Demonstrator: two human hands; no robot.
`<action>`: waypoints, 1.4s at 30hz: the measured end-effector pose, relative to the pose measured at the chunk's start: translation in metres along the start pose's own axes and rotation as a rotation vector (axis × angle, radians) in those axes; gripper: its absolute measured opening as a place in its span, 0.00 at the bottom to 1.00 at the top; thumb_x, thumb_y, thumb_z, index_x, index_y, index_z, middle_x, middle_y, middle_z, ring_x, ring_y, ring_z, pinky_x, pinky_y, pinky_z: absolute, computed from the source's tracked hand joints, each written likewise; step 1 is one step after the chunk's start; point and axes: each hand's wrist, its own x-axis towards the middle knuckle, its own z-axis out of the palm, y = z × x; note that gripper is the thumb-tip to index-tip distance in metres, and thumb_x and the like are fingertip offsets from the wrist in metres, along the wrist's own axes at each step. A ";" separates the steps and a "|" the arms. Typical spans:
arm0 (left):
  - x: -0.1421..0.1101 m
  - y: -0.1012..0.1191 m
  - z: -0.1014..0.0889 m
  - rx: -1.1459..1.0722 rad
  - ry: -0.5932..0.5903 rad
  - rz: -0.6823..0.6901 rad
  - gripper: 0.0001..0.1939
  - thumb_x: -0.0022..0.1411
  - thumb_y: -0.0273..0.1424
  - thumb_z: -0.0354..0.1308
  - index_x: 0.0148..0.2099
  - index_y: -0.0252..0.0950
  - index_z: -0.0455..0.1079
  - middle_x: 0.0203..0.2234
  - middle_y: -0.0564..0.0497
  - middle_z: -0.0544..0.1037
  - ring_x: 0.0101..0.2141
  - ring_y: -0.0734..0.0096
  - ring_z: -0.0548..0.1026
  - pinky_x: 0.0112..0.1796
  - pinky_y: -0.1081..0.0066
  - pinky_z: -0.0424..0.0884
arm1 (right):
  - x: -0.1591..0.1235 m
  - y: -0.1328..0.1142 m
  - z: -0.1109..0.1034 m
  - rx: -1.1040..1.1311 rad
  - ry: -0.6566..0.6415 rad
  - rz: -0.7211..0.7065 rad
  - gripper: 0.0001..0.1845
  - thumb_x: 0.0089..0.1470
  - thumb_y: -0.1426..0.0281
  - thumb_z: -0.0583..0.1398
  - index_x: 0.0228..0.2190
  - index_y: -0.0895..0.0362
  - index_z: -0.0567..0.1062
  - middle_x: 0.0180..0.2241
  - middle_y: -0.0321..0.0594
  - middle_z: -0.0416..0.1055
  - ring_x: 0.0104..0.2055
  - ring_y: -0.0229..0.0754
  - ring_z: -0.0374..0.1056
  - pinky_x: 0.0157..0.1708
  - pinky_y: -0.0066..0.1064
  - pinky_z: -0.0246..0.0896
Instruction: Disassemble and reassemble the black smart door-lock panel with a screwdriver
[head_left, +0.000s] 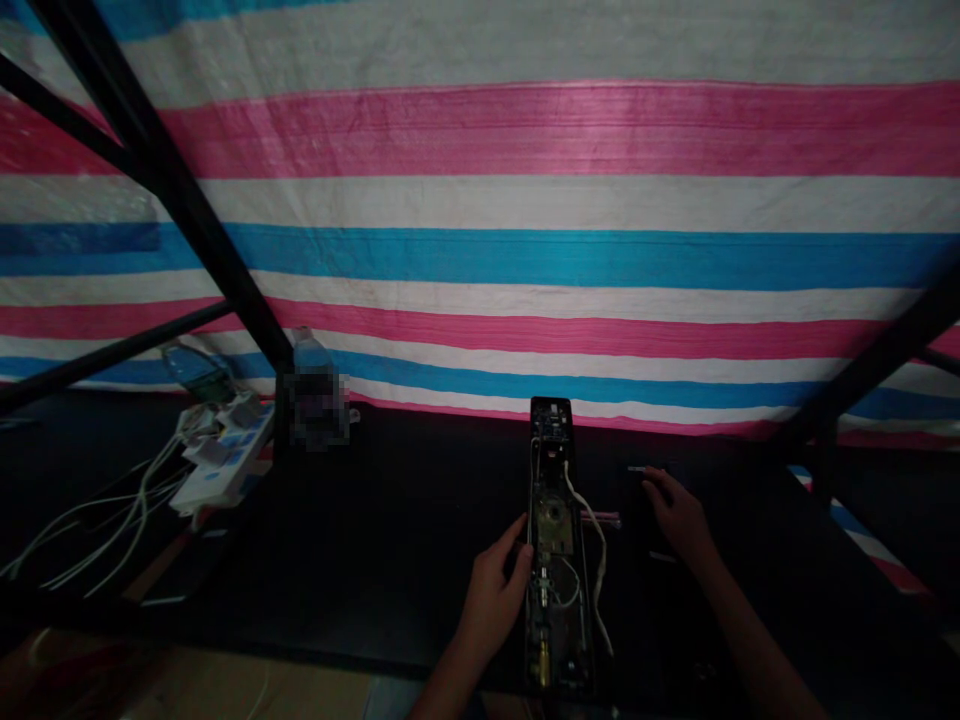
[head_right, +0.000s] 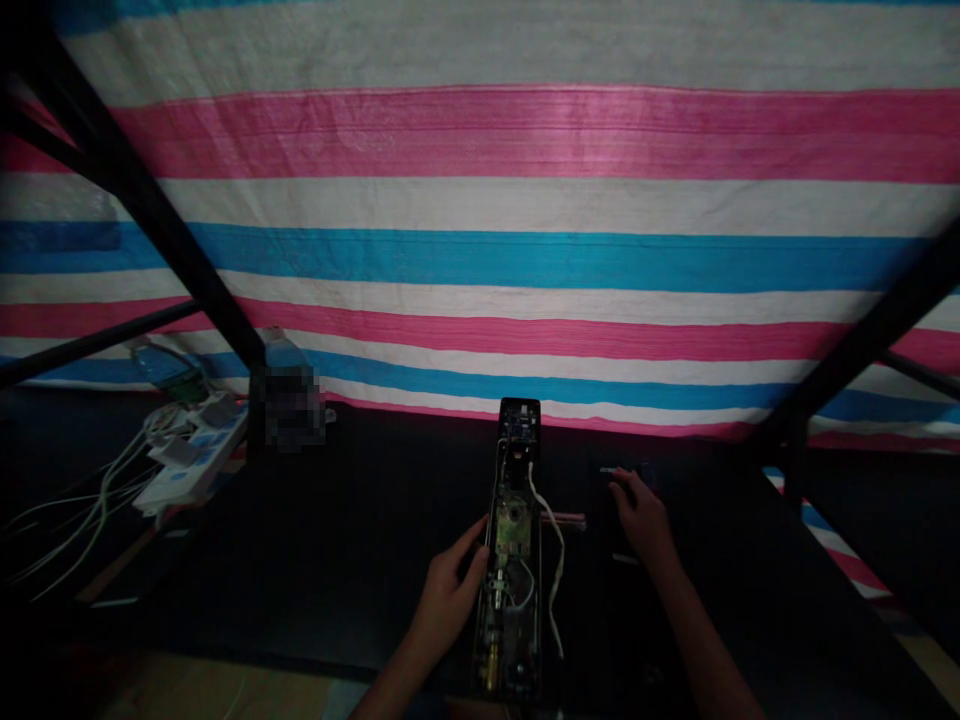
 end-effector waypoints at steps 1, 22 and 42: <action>0.000 0.001 0.000 0.002 0.001 -0.004 0.26 0.68 0.43 0.52 0.63 0.36 0.68 0.47 0.44 0.82 0.44 0.62 0.80 0.50 0.66 0.73 | -0.003 -0.012 -0.002 0.002 0.021 -0.022 0.21 0.52 0.53 0.58 0.39 0.54 0.79 0.47 0.48 0.78 0.56 0.57 0.70 0.58 0.53 0.60; 0.003 0.008 0.001 0.014 -0.026 -0.017 0.27 0.68 0.44 0.51 0.62 0.33 0.67 0.37 0.46 0.82 0.37 0.62 0.79 0.42 0.65 0.74 | -0.062 -0.146 0.047 -0.068 -0.266 -0.476 0.10 0.54 0.76 0.64 0.39 0.54 0.77 0.48 0.46 0.72 0.55 0.52 0.64 0.55 0.48 0.62; 0.050 0.015 0.016 0.453 0.174 0.419 0.13 0.62 0.33 0.63 0.49 0.45 0.79 0.66 0.44 0.55 0.60 0.46 0.63 0.56 0.43 0.65 | -0.140 -0.065 0.023 -0.220 -0.086 -0.140 0.12 0.58 0.72 0.60 0.44 0.54 0.78 0.44 0.44 0.78 0.50 0.51 0.71 0.51 0.46 0.64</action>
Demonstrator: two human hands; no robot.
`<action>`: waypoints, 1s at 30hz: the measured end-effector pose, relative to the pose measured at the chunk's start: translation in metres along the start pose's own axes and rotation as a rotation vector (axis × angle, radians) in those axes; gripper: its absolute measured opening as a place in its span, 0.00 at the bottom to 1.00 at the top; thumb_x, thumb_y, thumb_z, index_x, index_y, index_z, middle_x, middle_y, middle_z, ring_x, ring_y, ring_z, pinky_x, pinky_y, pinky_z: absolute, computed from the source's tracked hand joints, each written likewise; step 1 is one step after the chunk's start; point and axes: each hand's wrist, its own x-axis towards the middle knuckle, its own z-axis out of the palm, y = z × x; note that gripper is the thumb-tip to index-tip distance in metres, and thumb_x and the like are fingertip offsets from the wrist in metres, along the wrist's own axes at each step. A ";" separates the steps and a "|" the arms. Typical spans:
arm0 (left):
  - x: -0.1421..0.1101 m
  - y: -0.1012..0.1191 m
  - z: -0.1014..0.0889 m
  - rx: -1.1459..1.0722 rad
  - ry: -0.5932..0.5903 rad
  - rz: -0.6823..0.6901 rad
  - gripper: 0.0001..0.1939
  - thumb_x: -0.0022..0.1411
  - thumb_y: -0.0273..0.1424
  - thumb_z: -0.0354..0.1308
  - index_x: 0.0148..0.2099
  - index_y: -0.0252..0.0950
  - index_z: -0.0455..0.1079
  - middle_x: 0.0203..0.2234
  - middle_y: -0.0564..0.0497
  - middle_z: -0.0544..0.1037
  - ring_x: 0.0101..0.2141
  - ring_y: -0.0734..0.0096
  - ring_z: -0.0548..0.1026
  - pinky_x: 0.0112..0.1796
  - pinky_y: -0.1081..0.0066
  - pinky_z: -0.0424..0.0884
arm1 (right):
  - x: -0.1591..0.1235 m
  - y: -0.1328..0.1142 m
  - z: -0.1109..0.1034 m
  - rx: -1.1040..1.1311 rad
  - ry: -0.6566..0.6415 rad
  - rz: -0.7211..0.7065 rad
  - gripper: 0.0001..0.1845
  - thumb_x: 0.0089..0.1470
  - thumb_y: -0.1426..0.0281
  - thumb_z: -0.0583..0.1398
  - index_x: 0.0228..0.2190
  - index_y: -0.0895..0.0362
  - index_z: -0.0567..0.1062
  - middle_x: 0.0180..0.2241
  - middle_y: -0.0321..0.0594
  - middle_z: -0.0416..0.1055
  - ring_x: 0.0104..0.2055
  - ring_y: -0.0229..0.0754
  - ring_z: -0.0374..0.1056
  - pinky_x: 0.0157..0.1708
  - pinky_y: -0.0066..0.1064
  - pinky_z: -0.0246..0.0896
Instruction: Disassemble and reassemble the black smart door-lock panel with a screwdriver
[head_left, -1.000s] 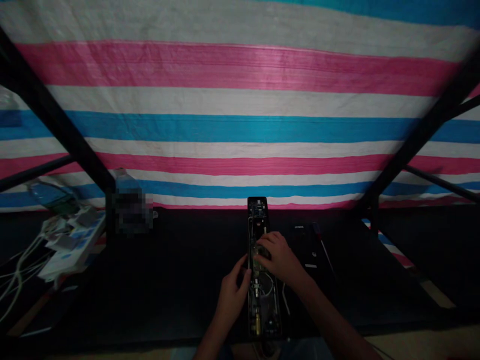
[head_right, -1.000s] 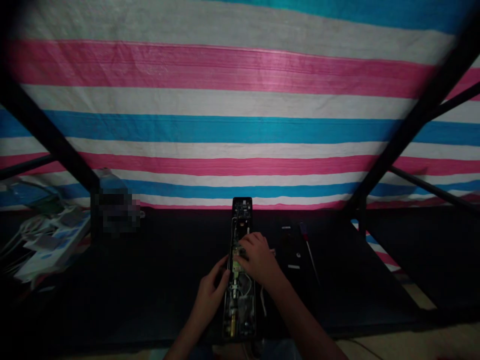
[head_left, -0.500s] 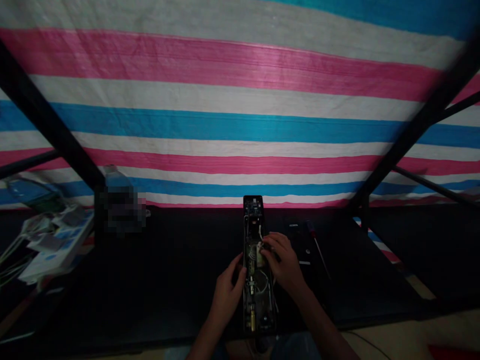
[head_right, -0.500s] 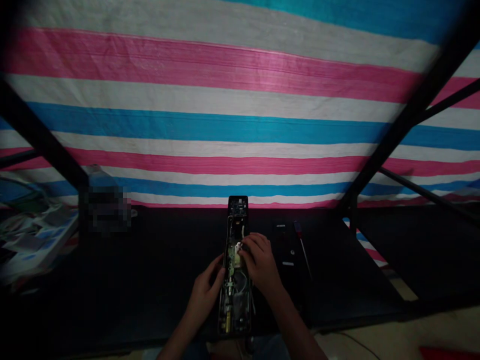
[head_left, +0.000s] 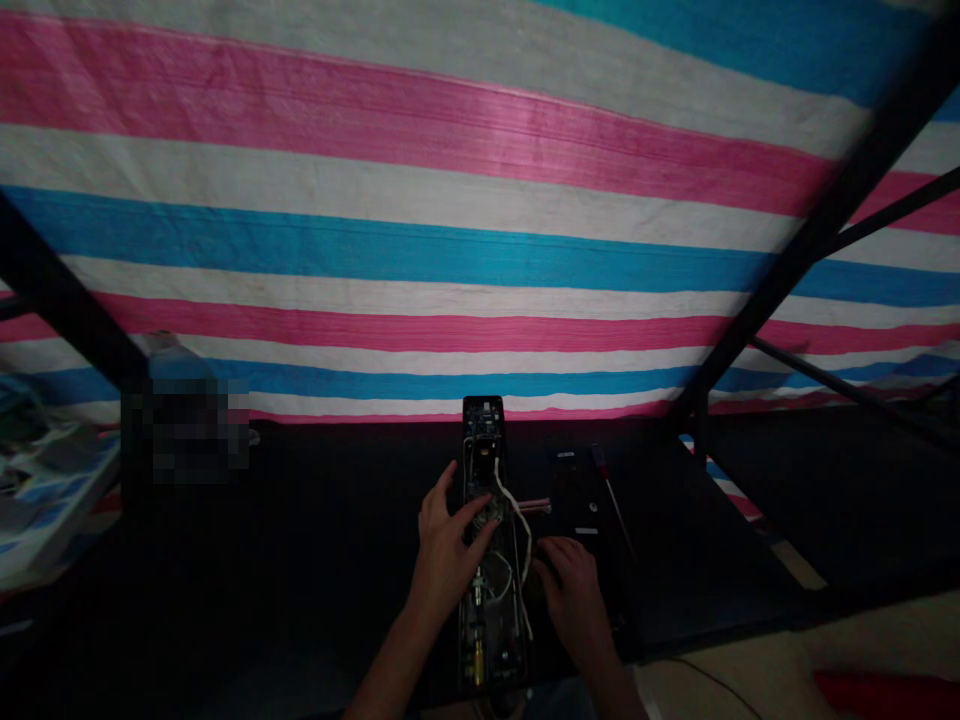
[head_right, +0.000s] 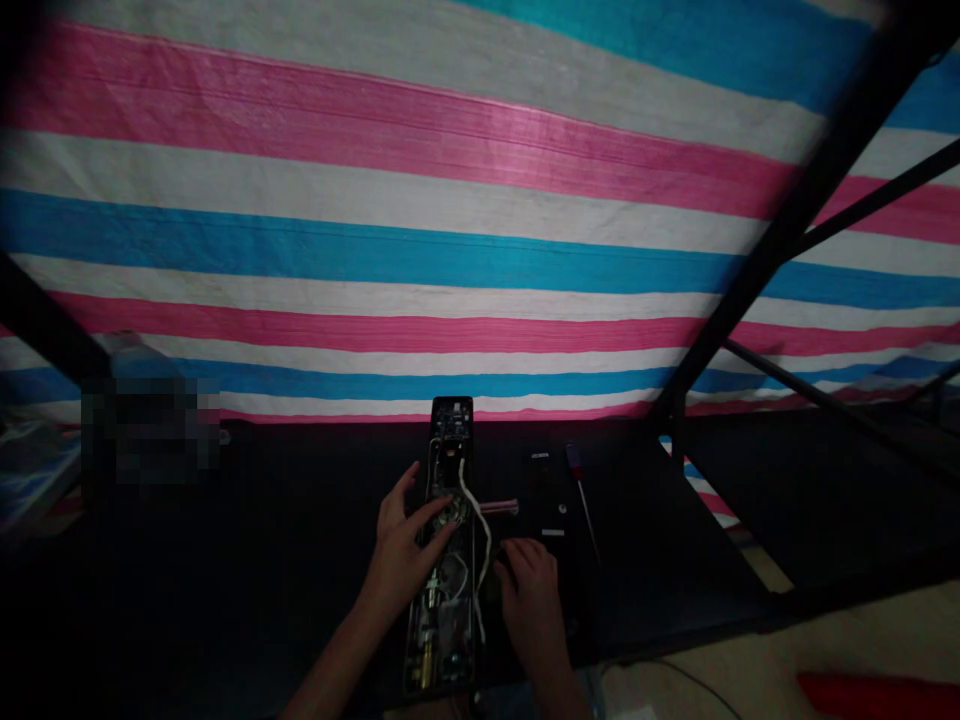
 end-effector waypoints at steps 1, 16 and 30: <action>0.002 0.000 0.002 0.002 -0.002 0.002 0.11 0.62 0.33 0.63 0.48 0.46 0.79 0.66 0.45 0.56 0.61 0.46 0.62 0.56 0.43 0.65 | -0.001 -0.001 0.001 -0.007 0.001 0.001 0.12 0.59 0.73 0.60 0.44 0.54 0.78 0.45 0.45 0.77 0.50 0.51 0.70 0.51 0.46 0.64; -0.037 0.090 -0.002 -0.253 -0.273 0.110 0.12 0.62 0.24 0.63 0.48 0.40 0.76 0.41 0.48 0.79 0.42 0.62 0.76 0.42 0.63 0.76 | 0.007 -0.002 -0.004 0.286 0.156 0.182 0.13 0.61 0.66 0.56 0.42 0.56 0.77 0.43 0.47 0.76 0.46 0.49 0.72 0.48 0.42 0.67; -0.017 0.097 0.063 0.235 -0.423 0.225 0.07 0.67 0.24 0.56 0.45 0.34 0.74 0.40 0.48 0.80 0.44 0.58 0.73 0.47 0.56 0.67 | 0.008 0.017 -0.013 0.318 0.174 0.225 0.16 0.56 0.71 0.54 0.43 0.56 0.77 0.44 0.48 0.77 0.46 0.49 0.73 0.49 0.43 0.67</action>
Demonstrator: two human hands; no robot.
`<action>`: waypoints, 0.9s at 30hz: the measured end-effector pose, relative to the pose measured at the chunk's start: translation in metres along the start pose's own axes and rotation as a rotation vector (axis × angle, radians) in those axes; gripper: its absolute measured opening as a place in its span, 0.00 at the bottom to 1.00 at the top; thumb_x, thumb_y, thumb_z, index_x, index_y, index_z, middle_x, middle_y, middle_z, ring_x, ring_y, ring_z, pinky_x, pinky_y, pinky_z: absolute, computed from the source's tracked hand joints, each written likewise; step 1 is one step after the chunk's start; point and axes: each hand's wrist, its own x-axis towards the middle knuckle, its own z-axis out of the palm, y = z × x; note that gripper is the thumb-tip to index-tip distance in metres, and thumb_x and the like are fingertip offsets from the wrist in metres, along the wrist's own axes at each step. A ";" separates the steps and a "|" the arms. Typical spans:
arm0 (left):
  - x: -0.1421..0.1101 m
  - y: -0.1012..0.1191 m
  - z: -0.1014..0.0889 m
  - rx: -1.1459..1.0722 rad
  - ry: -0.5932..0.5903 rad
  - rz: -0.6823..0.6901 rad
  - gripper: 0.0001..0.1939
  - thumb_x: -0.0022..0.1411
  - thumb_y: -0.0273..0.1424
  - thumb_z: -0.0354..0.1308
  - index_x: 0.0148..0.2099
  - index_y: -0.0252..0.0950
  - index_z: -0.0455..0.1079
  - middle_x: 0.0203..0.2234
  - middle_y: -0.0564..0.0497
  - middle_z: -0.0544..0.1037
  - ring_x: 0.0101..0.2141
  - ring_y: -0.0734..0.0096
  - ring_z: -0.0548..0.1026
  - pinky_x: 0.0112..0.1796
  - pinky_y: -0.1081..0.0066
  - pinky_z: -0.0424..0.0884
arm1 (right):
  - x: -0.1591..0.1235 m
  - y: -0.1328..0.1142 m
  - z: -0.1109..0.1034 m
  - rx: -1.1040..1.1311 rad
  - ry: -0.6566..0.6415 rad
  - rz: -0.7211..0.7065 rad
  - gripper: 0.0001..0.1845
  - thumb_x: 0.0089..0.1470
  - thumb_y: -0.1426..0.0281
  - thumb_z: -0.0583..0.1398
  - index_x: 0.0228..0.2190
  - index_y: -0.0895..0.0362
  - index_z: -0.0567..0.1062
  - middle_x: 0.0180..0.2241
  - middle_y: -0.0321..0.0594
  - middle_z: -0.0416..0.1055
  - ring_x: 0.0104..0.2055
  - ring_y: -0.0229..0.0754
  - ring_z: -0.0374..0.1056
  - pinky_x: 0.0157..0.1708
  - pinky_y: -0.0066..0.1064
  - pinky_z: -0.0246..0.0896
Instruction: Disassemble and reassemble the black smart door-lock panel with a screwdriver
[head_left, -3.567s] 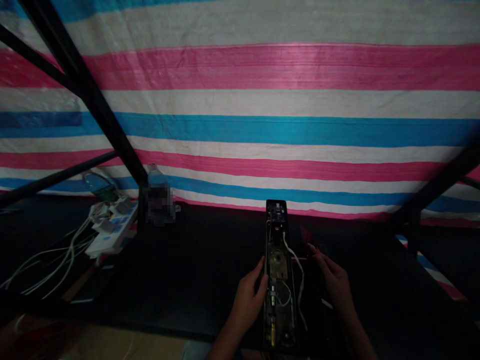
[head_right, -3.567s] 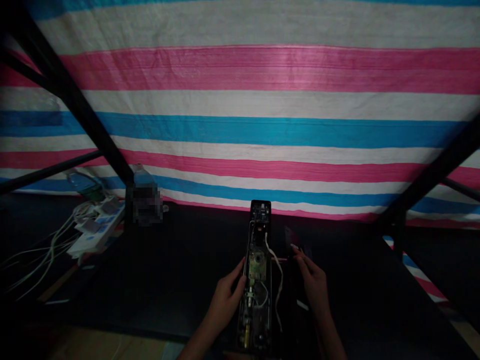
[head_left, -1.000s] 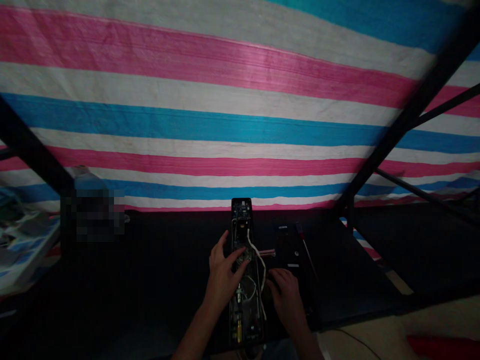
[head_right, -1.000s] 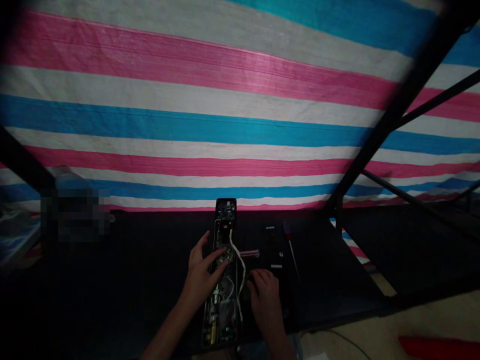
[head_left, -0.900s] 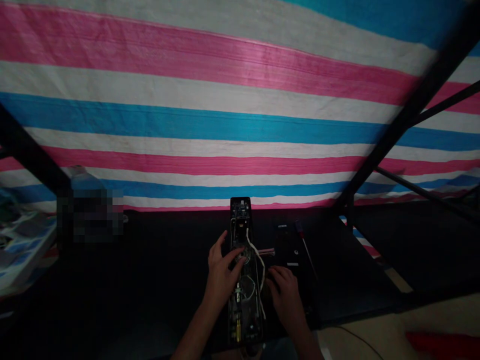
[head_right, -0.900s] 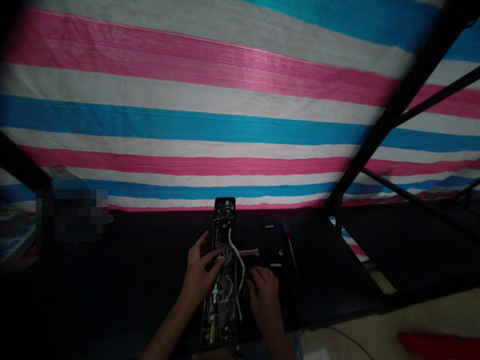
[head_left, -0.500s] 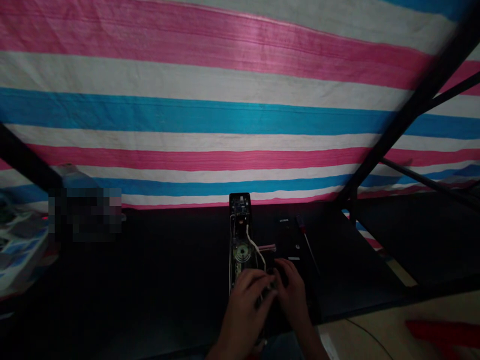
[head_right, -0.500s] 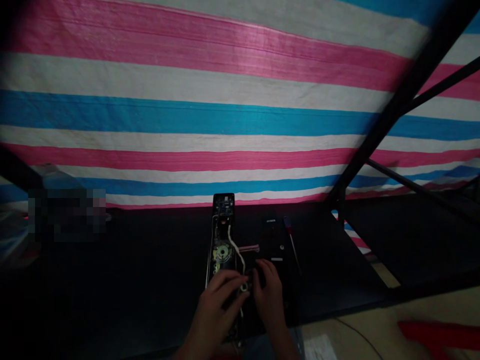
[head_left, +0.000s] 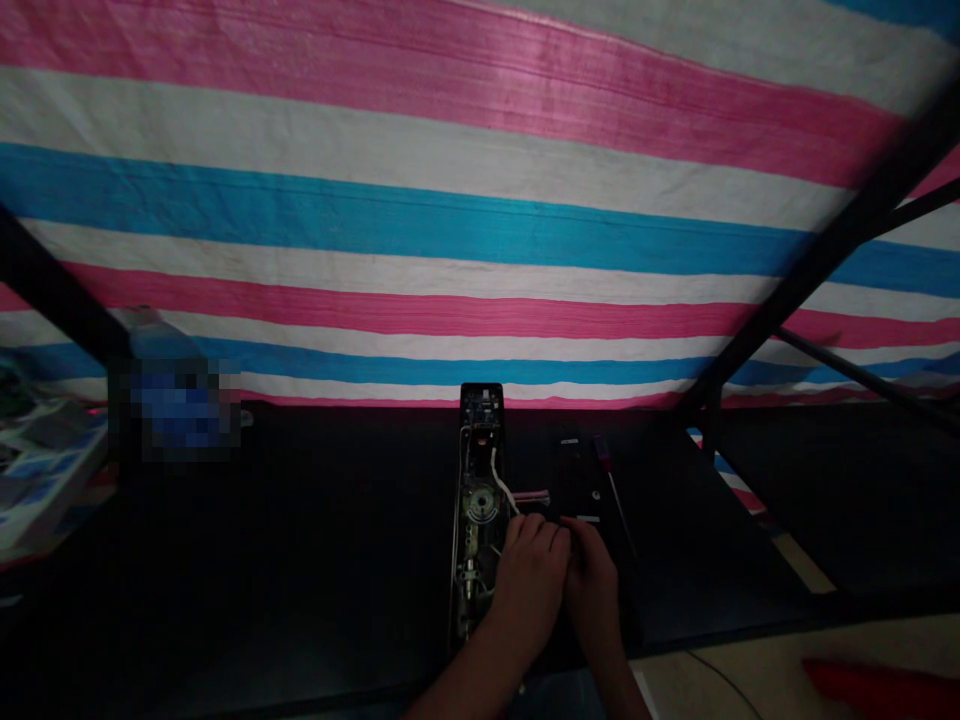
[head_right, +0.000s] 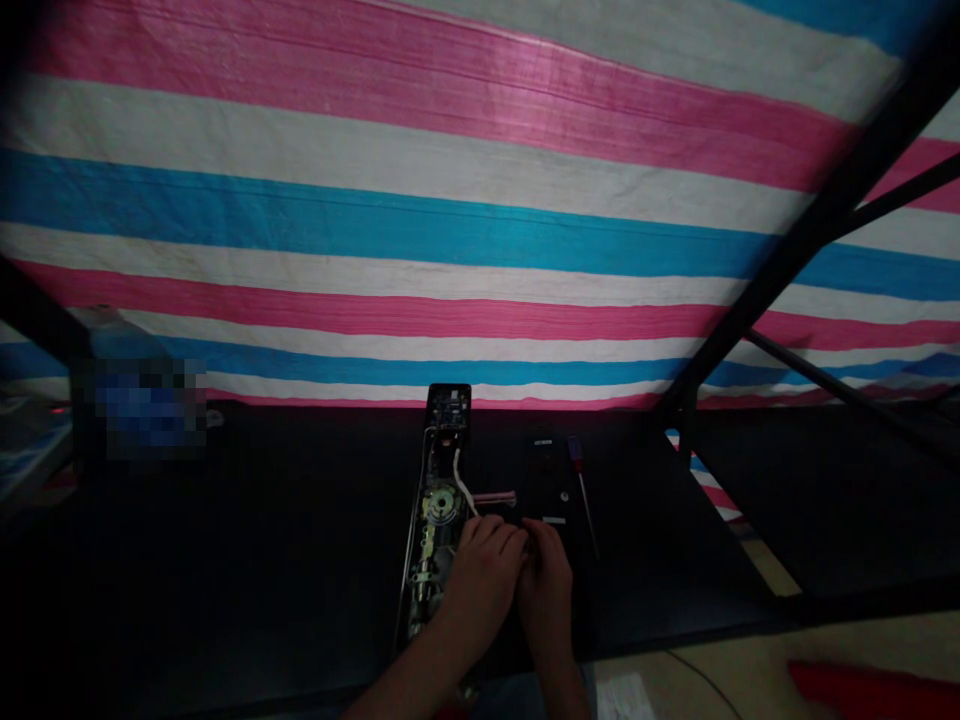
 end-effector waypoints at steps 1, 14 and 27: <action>-0.001 -0.001 0.000 0.010 -0.004 -0.009 0.08 0.67 0.24 0.55 0.45 0.34 0.74 0.40 0.48 0.81 0.44 0.58 0.73 0.48 0.55 0.67 | 0.002 -0.002 0.000 -0.013 0.006 0.003 0.15 0.57 0.70 0.53 0.42 0.56 0.77 0.43 0.48 0.77 0.45 0.49 0.73 0.49 0.43 0.67; -0.004 -0.006 0.006 0.159 -0.070 -0.053 0.12 0.66 0.20 0.53 0.44 0.33 0.77 0.36 0.44 0.81 0.48 0.51 0.73 0.53 0.50 0.64 | 0.005 -0.014 -0.002 -0.027 -0.044 -0.014 0.12 0.61 0.68 0.54 0.39 0.55 0.78 0.41 0.46 0.77 0.44 0.47 0.73 0.47 0.40 0.67; 0.007 -0.004 -0.003 0.153 -0.102 -0.061 0.12 0.65 0.20 0.52 0.39 0.33 0.78 0.32 0.43 0.81 0.44 0.51 0.73 0.48 0.52 0.65 | 0.007 -0.018 -0.002 -0.025 -0.038 -0.016 0.12 0.59 0.68 0.55 0.38 0.55 0.78 0.40 0.47 0.77 0.42 0.48 0.73 0.45 0.40 0.69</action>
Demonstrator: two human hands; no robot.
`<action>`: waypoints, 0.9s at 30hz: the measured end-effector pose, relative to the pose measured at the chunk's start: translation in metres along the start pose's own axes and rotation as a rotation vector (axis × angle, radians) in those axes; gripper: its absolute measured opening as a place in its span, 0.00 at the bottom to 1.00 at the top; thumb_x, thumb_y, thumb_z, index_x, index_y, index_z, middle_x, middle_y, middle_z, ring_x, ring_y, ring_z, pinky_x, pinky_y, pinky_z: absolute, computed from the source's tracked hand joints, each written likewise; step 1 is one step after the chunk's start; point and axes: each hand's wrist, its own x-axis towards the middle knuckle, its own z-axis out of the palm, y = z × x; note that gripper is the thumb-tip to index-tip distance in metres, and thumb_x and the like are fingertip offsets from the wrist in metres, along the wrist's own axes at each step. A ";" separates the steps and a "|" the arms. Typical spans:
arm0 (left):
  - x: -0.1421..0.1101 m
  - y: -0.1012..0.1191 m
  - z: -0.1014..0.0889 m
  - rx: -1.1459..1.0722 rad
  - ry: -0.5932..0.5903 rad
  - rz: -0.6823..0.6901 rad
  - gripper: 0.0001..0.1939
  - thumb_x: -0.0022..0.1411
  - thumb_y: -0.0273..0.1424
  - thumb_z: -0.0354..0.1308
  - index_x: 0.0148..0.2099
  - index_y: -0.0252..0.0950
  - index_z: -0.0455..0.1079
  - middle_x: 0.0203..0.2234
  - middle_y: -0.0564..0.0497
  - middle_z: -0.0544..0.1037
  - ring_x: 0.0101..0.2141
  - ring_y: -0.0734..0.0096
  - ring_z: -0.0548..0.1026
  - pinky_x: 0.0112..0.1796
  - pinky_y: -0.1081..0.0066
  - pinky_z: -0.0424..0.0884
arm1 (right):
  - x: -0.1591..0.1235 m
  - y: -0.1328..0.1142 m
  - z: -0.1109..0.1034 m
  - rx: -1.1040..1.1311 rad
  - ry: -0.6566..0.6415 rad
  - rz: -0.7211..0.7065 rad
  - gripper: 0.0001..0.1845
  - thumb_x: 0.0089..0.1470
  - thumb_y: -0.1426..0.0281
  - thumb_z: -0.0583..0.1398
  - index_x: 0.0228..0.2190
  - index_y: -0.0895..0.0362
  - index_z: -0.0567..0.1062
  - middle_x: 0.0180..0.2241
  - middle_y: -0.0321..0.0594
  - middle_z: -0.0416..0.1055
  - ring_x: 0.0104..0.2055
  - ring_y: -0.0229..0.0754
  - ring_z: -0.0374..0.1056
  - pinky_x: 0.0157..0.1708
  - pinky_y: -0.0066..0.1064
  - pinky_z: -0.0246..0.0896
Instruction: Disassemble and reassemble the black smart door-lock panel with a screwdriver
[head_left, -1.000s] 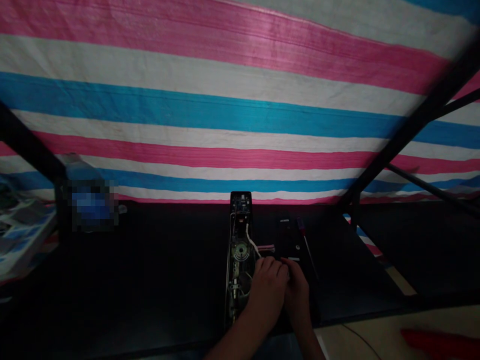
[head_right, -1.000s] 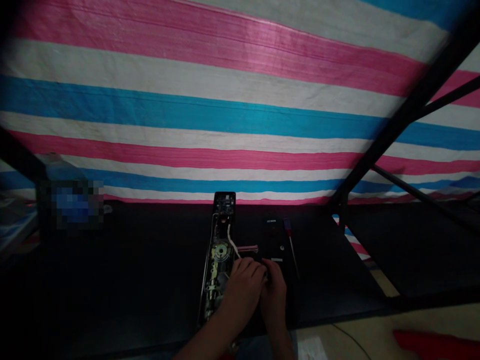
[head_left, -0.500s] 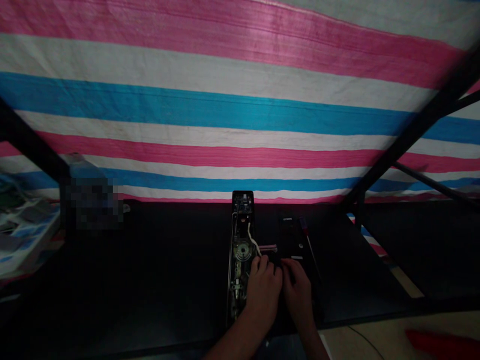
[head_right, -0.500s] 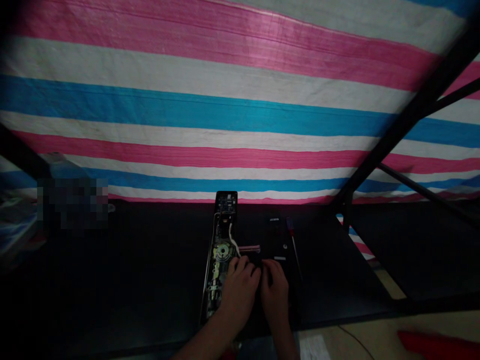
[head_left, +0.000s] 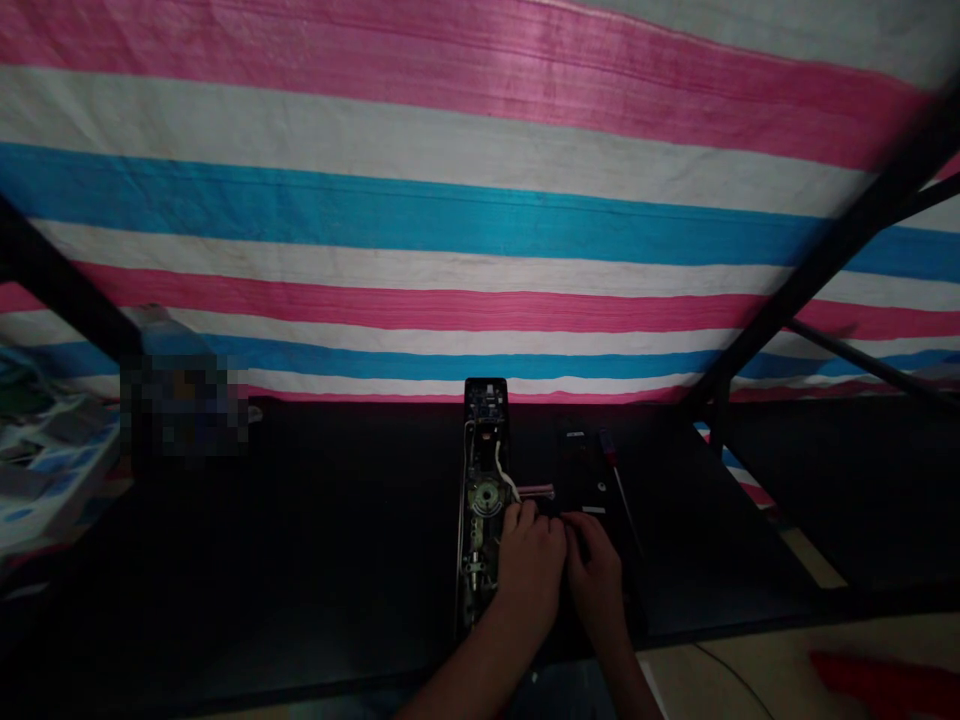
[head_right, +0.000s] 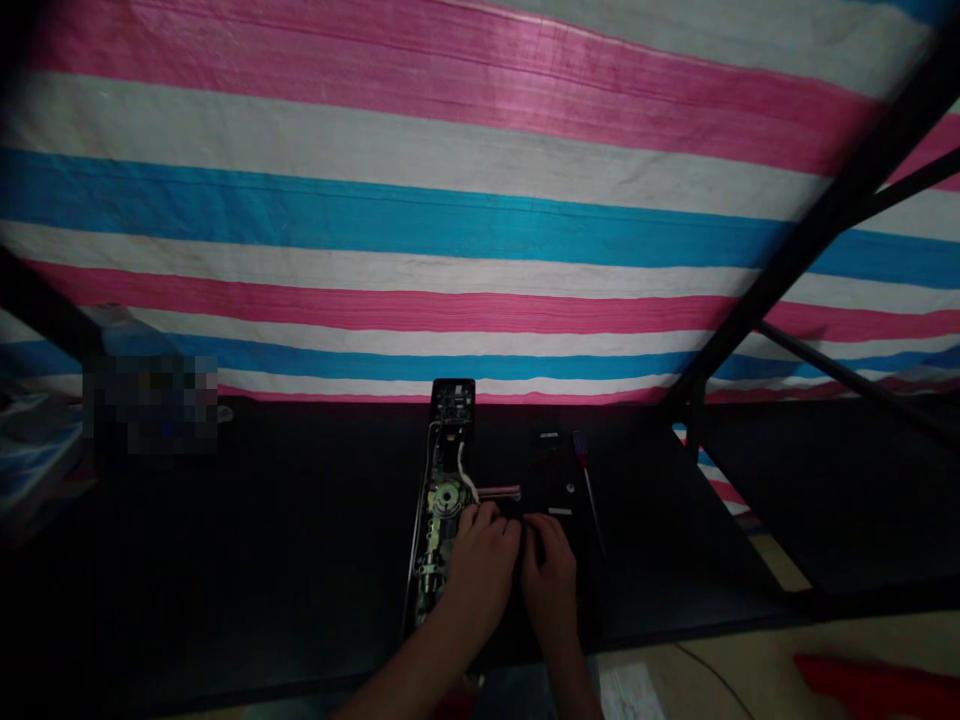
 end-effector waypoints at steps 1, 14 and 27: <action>0.001 0.000 0.000 0.019 -0.015 0.012 0.12 0.65 0.20 0.52 0.39 0.34 0.78 0.31 0.43 0.81 0.42 0.52 0.74 0.47 0.53 0.65 | -0.001 0.002 0.000 -0.002 -0.008 0.002 0.12 0.59 0.67 0.55 0.39 0.55 0.77 0.41 0.47 0.77 0.43 0.48 0.73 0.46 0.41 0.69; -0.011 -0.002 0.018 0.152 -0.044 0.125 0.10 0.66 0.25 0.57 0.46 0.29 0.77 0.37 0.40 0.82 0.46 0.53 0.72 0.53 0.54 0.62 | -0.015 0.037 0.013 -0.479 -0.103 -0.200 0.19 0.52 0.75 0.53 0.42 0.56 0.79 0.44 0.54 0.73 0.45 0.57 0.68 0.43 0.48 0.64; -0.010 -0.003 0.013 0.111 -0.060 0.107 0.10 0.67 0.25 0.57 0.47 0.29 0.77 0.38 0.42 0.82 0.46 0.53 0.74 0.54 0.54 0.61 | -0.013 0.037 0.012 -0.469 -0.158 -0.159 0.21 0.54 0.77 0.51 0.45 0.57 0.77 0.42 0.50 0.76 0.44 0.50 0.72 0.43 0.37 0.63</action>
